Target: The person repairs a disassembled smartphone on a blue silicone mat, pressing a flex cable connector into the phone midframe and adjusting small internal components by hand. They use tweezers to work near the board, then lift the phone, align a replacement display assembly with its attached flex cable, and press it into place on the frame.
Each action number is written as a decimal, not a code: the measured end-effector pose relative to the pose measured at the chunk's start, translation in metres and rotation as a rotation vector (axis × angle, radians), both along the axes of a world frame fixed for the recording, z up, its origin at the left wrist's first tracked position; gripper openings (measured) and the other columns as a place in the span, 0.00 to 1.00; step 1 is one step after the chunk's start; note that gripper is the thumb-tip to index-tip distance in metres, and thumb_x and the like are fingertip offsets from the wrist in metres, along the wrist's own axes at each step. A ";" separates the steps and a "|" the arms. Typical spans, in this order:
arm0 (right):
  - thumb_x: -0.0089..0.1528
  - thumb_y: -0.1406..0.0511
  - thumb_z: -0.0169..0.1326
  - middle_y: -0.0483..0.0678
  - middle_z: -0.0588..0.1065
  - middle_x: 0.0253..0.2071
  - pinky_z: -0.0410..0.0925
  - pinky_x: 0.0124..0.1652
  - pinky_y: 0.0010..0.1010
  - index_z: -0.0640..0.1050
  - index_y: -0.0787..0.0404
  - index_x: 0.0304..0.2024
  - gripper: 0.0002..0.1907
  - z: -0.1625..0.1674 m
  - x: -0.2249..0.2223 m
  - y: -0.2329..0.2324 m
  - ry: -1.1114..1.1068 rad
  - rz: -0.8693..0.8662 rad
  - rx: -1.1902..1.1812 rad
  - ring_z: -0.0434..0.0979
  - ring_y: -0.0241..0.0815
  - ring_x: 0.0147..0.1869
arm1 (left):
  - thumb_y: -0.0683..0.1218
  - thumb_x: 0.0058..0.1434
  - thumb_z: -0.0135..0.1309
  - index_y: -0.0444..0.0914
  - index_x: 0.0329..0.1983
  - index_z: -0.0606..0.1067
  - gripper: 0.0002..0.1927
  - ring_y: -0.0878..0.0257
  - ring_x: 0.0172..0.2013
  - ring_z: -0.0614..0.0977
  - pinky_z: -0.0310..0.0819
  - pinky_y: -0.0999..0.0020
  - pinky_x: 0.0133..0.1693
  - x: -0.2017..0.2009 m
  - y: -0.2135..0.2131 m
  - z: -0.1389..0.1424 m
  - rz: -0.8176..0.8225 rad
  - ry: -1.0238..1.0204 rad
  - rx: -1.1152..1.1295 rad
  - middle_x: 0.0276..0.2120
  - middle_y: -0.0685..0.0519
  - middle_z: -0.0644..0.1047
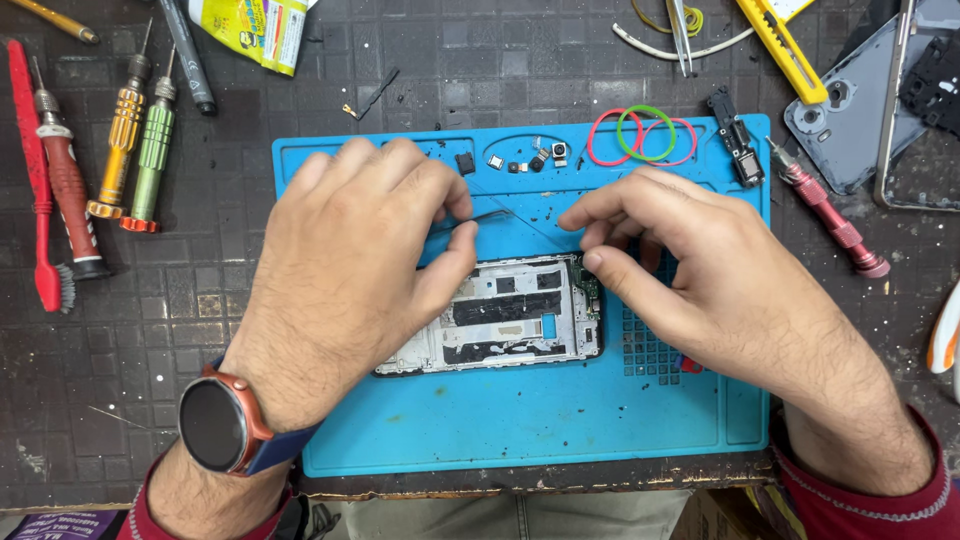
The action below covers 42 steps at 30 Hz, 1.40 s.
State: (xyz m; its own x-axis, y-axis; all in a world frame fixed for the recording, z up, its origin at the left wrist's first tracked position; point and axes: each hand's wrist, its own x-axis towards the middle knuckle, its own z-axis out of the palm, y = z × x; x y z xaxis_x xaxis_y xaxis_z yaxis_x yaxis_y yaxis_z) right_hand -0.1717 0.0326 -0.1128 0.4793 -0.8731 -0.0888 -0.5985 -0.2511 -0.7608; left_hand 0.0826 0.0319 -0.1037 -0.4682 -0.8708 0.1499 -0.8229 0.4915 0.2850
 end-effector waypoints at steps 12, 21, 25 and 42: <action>0.57 0.68 0.63 0.44 0.77 0.32 0.74 0.33 0.27 0.78 0.61 0.44 0.14 -0.006 0.002 -0.001 0.076 0.002 -0.013 0.79 0.34 0.32 | 0.46 0.63 0.62 0.41 0.58 0.75 0.21 0.52 0.57 0.74 0.65 0.52 0.60 -0.019 0.006 -0.015 -0.188 0.209 -0.098 0.55 0.52 0.75; 0.56 0.67 0.64 0.45 0.76 0.31 0.74 0.31 0.27 0.79 0.61 0.41 0.12 -0.004 0.004 0.000 0.073 -0.011 0.001 0.79 0.35 0.30 | 0.47 0.65 0.62 0.41 0.42 0.77 0.08 0.54 0.53 0.76 0.64 0.53 0.59 -0.020 0.008 -0.028 -0.194 0.241 -0.068 0.46 0.56 0.77; 0.57 0.67 0.64 0.45 0.76 0.31 0.73 0.31 0.27 0.79 0.61 0.40 0.10 -0.003 0.004 0.000 0.073 0.018 -0.048 0.79 0.35 0.31 | 0.48 0.64 0.62 0.40 0.41 0.77 0.09 0.54 0.52 0.76 0.64 0.52 0.58 -0.020 0.008 -0.028 -0.189 0.247 -0.073 0.46 0.56 0.76; 0.56 0.66 0.64 0.46 0.76 0.33 0.74 0.34 0.29 0.79 0.61 0.41 0.12 -0.005 0.000 0.001 0.047 0.008 -0.055 0.81 0.38 0.33 | 0.48 0.59 0.63 0.40 0.35 0.77 0.09 0.52 0.50 0.75 0.65 0.54 0.56 -0.009 0.001 -0.011 -0.197 0.225 0.031 0.44 0.54 0.76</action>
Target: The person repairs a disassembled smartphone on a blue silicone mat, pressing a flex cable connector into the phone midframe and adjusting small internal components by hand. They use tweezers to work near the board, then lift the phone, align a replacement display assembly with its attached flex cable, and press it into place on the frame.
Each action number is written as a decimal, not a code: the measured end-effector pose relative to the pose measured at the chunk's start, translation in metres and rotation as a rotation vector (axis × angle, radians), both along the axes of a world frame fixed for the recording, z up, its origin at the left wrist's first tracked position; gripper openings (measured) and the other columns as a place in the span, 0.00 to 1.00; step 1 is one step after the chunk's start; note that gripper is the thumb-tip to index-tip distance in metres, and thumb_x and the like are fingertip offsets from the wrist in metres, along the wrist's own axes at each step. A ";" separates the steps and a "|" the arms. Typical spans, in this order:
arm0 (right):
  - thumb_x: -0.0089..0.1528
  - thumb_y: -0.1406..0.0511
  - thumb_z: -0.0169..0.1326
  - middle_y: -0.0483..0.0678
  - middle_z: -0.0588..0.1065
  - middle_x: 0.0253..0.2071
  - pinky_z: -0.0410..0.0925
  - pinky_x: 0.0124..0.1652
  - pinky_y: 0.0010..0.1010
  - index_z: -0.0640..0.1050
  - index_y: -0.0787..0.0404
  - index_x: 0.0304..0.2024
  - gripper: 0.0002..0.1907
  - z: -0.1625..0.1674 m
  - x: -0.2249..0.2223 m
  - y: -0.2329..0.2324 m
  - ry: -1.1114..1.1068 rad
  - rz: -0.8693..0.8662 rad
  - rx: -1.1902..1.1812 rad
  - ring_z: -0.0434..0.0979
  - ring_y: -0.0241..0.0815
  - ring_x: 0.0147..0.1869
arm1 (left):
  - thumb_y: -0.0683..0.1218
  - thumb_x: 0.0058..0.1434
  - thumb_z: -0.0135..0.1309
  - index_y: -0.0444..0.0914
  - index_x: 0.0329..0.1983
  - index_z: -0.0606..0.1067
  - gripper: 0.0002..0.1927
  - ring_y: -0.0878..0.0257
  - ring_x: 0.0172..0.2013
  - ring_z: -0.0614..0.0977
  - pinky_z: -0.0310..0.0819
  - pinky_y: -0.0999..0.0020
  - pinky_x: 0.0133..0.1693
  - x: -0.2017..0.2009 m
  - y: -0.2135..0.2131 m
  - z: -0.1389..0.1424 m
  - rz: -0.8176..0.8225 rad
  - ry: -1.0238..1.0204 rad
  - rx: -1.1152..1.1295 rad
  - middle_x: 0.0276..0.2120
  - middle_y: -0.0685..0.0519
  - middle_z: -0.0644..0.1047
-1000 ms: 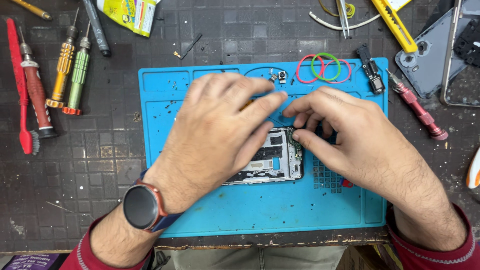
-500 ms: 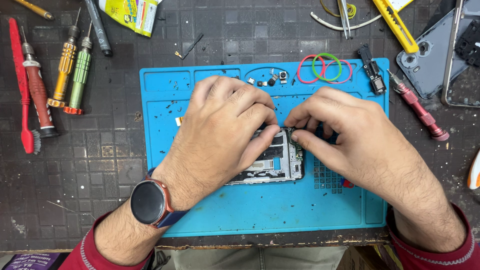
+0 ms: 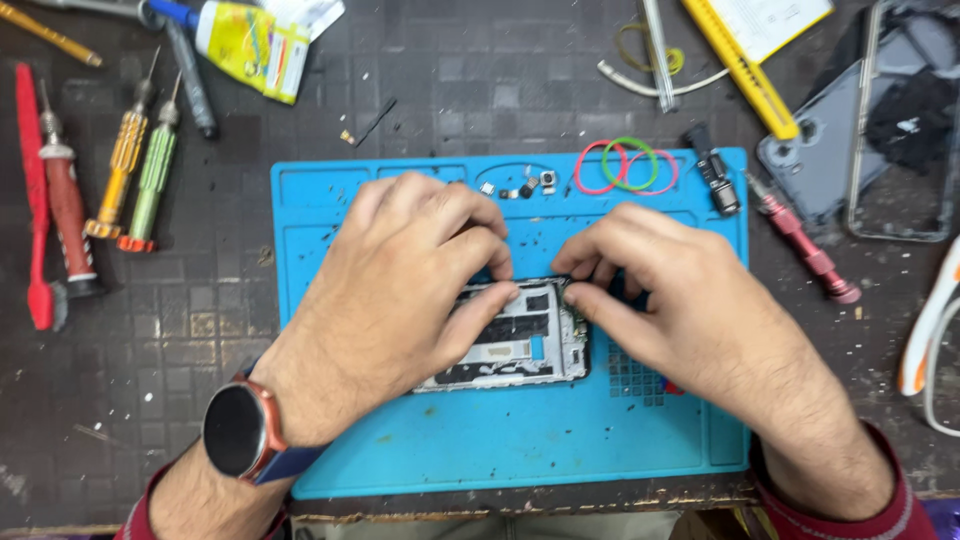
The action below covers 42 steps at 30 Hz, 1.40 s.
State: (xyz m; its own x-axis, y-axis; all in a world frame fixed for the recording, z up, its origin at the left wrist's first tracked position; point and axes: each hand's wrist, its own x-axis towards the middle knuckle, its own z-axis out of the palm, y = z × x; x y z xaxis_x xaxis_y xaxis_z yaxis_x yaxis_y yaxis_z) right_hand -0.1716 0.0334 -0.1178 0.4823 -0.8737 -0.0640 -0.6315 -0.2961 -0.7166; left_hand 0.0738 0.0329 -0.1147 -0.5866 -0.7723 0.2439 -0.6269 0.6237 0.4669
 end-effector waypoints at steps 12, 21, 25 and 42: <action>0.58 0.66 0.62 0.46 0.75 0.35 0.75 0.37 0.30 0.79 0.59 0.40 0.09 0.017 0.000 -0.003 -0.079 -0.021 0.133 0.82 0.40 0.37 | 0.47 0.54 0.63 0.41 0.32 0.76 0.08 0.54 0.45 0.76 0.63 0.52 0.53 -0.010 -0.004 0.019 0.035 0.074 0.089 0.37 0.55 0.76; 0.57 0.63 0.64 0.45 0.75 0.36 0.73 0.36 0.33 0.80 0.57 0.39 0.09 0.014 0.003 -0.001 -0.014 -0.029 0.092 0.80 0.44 0.38 | 0.47 0.55 0.63 0.41 0.33 0.76 0.08 0.56 0.42 0.77 0.64 0.53 0.52 -0.009 -0.003 0.005 -0.008 0.086 0.013 0.38 0.56 0.75; 0.57 0.65 0.63 0.46 0.75 0.36 0.73 0.36 0.34 0.80 0.57 0.38 0.07 0.011 0.007 0.002 -0.035 -0.036 0.002 0.80 0.45 0.39 | 0.47 0.56 0.63 0.41 0.34 0.76 0.08 0.56 0.43 0.77 0.65 0.56 0.52 -0.009 -0.002 0.003 -0.015 0.091 0.009 0.38 0.56 0.75; 0.56 0.67 0.61 0.48 0.73 0.34 0.71 0.36 0.38 0.76 0.59 0.37 0.08 0.010 0.012 0.006 -0.002 -0.018 -0.168 0.78 0.50 0.40 | 0.50 0.57 0.61 0.42 0.39 0.79 0.10 0.54 0.38 0.76 0.65 0.57 0.40 -0.005 -0.001 0.015 -0.017 -0.053 0.058 0.32 0.53 0.76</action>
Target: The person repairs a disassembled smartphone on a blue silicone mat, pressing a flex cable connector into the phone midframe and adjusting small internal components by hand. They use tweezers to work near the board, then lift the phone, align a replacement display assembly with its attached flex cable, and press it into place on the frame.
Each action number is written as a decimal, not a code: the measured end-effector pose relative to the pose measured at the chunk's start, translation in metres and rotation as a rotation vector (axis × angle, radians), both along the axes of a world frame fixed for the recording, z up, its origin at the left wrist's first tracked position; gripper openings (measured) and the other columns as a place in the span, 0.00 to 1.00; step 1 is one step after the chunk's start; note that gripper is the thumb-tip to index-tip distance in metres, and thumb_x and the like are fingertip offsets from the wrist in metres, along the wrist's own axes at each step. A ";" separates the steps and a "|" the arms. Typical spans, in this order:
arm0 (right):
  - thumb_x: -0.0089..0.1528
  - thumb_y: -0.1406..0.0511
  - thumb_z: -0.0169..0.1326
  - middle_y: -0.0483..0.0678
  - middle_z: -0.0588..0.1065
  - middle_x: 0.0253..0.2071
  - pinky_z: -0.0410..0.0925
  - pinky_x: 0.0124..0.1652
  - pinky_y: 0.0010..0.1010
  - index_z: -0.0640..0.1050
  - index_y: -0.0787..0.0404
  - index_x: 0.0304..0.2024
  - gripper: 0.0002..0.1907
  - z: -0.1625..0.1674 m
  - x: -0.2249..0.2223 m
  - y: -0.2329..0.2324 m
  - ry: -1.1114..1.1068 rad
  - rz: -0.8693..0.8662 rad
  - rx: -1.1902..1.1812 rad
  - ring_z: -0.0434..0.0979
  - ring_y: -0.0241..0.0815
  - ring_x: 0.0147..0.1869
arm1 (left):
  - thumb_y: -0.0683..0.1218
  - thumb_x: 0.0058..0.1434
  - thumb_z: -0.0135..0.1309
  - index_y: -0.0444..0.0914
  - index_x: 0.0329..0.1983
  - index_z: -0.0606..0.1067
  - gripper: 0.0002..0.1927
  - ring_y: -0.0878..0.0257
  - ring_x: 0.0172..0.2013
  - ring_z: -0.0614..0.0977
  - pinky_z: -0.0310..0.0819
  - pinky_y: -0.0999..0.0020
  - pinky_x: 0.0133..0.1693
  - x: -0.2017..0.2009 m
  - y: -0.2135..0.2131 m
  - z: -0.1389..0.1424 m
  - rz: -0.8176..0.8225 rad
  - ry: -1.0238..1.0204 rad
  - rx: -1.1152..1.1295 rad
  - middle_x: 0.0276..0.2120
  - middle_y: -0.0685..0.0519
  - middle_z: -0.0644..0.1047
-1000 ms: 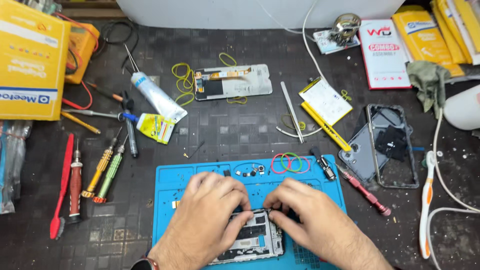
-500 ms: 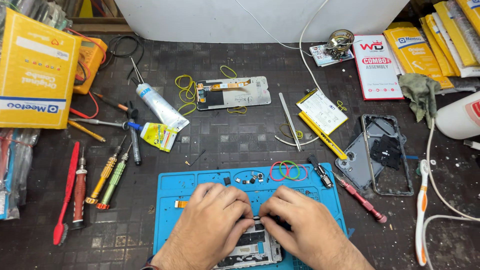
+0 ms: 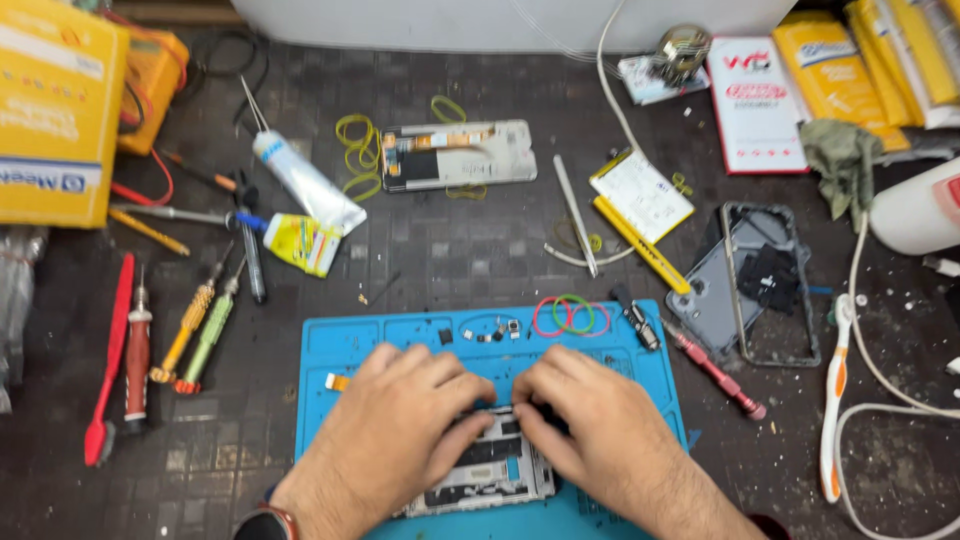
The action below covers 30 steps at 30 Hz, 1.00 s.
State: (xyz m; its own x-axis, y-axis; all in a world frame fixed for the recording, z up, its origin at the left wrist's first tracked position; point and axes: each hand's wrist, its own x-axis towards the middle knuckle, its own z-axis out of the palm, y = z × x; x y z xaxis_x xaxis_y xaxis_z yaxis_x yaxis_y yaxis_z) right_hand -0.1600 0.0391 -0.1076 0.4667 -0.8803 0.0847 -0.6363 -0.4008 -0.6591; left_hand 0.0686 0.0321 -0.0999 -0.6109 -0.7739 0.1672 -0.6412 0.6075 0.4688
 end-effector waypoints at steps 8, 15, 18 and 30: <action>0.59 0.66 0.58 0.48 0.74 0.35 0.73 0.35 0.35 0.77 0.60 0.38 0.06 0.001 0.000 -0.001 0.026 -0.067 0.172 0.80 0.46 0.36 | 0.50 0.58 0.60 0.42 0.33 0.79 0.08 0.56 0.35 0.76 0.66 0.59 0.38 0.003 -0.002 0.006 -0.011 -0.021 -0.014 0.29 0.55 0.75; 0.63 0.67 0.53 0.51 0.77 0.38 0.73 0.38 0.36 0.78 0.61 0.43 0.07 -0.003 -0.004 -0.002 0.004 -0.086 0.168 0.81 0.49 0.39 | 0.49 0.58 0.60 0.43 0.34 0.79 0.06 0.57 0.34 0.76 0.65 0.59 0.37 0.000 0.001 -0.002 -0.031 -0.006 -0.056 0.29 0.56 0.74; 0.63 0.67 0.54 0.51 0.77 0.37 0.73 0.37 0.36 0.78 0.61 0.42 0.07 -0.003 -0.005 -0.003 -0.007 -0.078 0.147 0.81 0.49 0.38 | 0.49 0.58 0.60 0.43 0.34 0.79 0.07 0.57 0.35 0.76 0.66 0.59 0.37 -0.001 0.001 -0.003 -0.036 0.013 -0.059 0.29 0.56 0.74; 0.62 0.66 0.55 0.50 0.77 0.36 0.73 0.34 0.34 0.78 0.61 0.41 0.06 -0.001 -0.006 -0.002 0.014 -0.071 0.174 0.81 0.46 0.35 | 0.50 0.54 0.62 0.43 0.30 0.80 0.07 0.55 0.36 0.76 0.65 0.58 0.38 0.014 -0.005 0.010 0.010 -0.072 0.023 0.30 0.54 0.75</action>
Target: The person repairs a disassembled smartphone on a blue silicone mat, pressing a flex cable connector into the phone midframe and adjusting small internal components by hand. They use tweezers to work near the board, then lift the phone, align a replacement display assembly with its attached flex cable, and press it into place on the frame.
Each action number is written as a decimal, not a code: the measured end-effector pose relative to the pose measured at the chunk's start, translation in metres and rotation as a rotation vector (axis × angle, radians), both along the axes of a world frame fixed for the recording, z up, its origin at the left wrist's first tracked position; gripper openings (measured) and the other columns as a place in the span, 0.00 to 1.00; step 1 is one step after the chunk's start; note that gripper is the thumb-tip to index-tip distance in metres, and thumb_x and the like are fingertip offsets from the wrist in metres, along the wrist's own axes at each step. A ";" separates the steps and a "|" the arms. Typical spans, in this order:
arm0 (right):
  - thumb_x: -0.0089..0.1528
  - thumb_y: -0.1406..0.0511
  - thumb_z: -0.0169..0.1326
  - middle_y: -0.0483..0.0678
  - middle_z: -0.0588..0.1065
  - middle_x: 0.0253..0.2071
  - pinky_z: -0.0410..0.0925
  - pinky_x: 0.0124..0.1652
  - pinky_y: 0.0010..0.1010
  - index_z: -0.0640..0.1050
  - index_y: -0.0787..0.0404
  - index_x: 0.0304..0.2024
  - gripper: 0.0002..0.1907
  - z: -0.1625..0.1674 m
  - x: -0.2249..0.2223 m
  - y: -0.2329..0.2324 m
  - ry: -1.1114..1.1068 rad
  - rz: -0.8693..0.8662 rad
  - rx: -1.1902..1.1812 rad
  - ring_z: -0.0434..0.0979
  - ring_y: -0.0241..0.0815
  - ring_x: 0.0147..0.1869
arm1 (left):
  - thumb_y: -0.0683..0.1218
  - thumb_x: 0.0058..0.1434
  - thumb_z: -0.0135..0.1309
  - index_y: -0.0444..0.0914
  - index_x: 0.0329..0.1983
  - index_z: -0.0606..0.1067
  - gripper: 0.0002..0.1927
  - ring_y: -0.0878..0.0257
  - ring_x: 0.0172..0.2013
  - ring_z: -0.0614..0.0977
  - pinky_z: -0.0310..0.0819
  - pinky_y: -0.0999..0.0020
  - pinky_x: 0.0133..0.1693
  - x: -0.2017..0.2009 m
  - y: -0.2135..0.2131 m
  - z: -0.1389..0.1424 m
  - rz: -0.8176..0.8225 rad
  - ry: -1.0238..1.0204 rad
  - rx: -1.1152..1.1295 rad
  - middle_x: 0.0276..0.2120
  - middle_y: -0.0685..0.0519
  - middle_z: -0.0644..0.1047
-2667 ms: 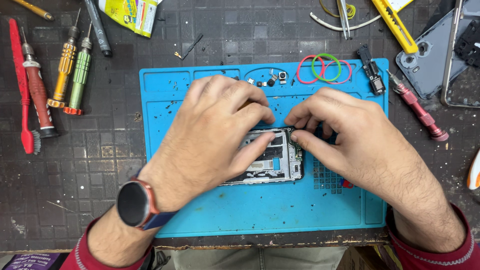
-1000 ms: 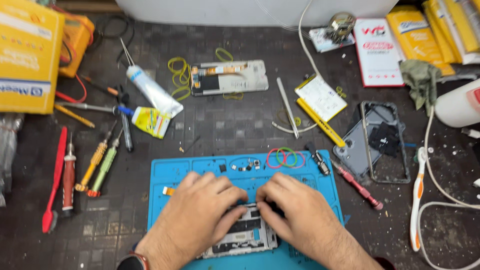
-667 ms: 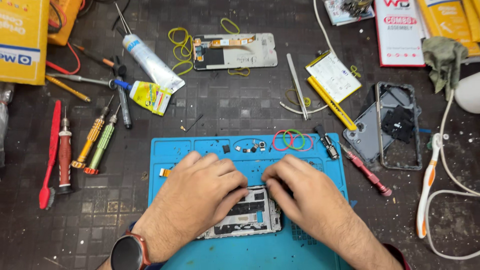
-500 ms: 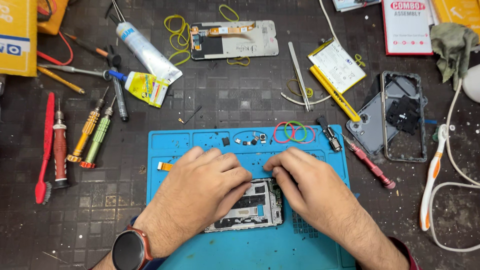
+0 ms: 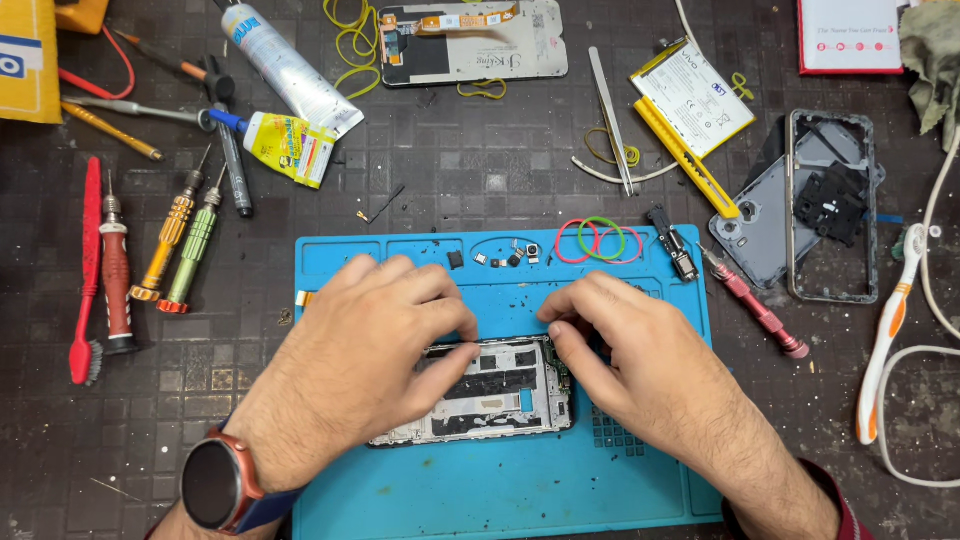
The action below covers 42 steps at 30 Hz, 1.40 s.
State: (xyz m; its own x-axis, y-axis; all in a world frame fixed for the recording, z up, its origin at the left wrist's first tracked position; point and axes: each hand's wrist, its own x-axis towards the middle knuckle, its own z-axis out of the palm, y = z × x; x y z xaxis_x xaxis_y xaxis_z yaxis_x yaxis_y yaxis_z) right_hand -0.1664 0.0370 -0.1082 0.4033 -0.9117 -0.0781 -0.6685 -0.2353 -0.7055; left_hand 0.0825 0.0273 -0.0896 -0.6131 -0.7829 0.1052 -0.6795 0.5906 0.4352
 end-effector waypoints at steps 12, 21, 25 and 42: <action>0.56 0.63 0.62 0.47 0.75 0.34 0.74 0.33 0.33 0.77 0.60 0.38 0.11 0.005 0.004 -0.001 0.074 0.018 0.043 0.80 0.41 0.33 | 0.50 0.60 0.61 0.43 0.36 0.80 0.07 0.57 0.38 0.75 0.65 0.60 0.40 -0.002 -0.002 -0.002 -0.038 0.060 -0.074 0.34 0.57 0.76; 0.56 0.63 0.62 0.46 0.75 0.35 0.74 0.34 0.32 0.77 0.60 0.38 0.11 0.005 0.005 -0.001 0.068 0.036 0.028 0.80 0.40 0.34 | 0.51 0.52 0.62 0.45 0.38 0.83 0.11 0.56 0.39 0.78 0.68 0.59 0.43 0.022 -0.011 0.006 0.034 -0.057 0.041 0.36 0.55 0.78; 0.56 0.64 0.62 0.47 0.75 0.36 0.74 0.34 0.32 0.77 0.60 0.38 0.10 0.005 0.004 -0.001 0.071 0.038 0.027 0.80 0.41 0.34 | 0.48 0.52 0.61 0.43 0.37 0.82 0.09 0.56 0.40 0.80 0.69 0.58 0.42 0.027 -0.011 0.010 0.056 -0.070 -0.006 0.34 0.55 0.80; 0.58 0.64 0.60 0.48 0.75 0.35 0.74 0.35 0.33 0.77 0.60 0.38 0.08 0.005 0.005 0.000 0.073 0.049 0.012 0.81 0.41 0.36 | 0.51 0.51 0.63 0.43 0.27 0.82 0.08 0.58 0.34 0.78 0.68 0.59 0.39 0.025 -0.012 0.007 0.086 -0.220 -0.111 0.27 0.57 0.78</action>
State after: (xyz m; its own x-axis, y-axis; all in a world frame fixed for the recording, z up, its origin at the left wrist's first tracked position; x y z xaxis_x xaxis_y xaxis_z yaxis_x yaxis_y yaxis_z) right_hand -0.1610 0.0371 -0.1035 0.4399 -0.8901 -0.1195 -0.7064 -0.2608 -0.6580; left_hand 0.1078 0.0155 -0.0827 -0.5625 -0.8242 0.0651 -0.8004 0.5626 0.2071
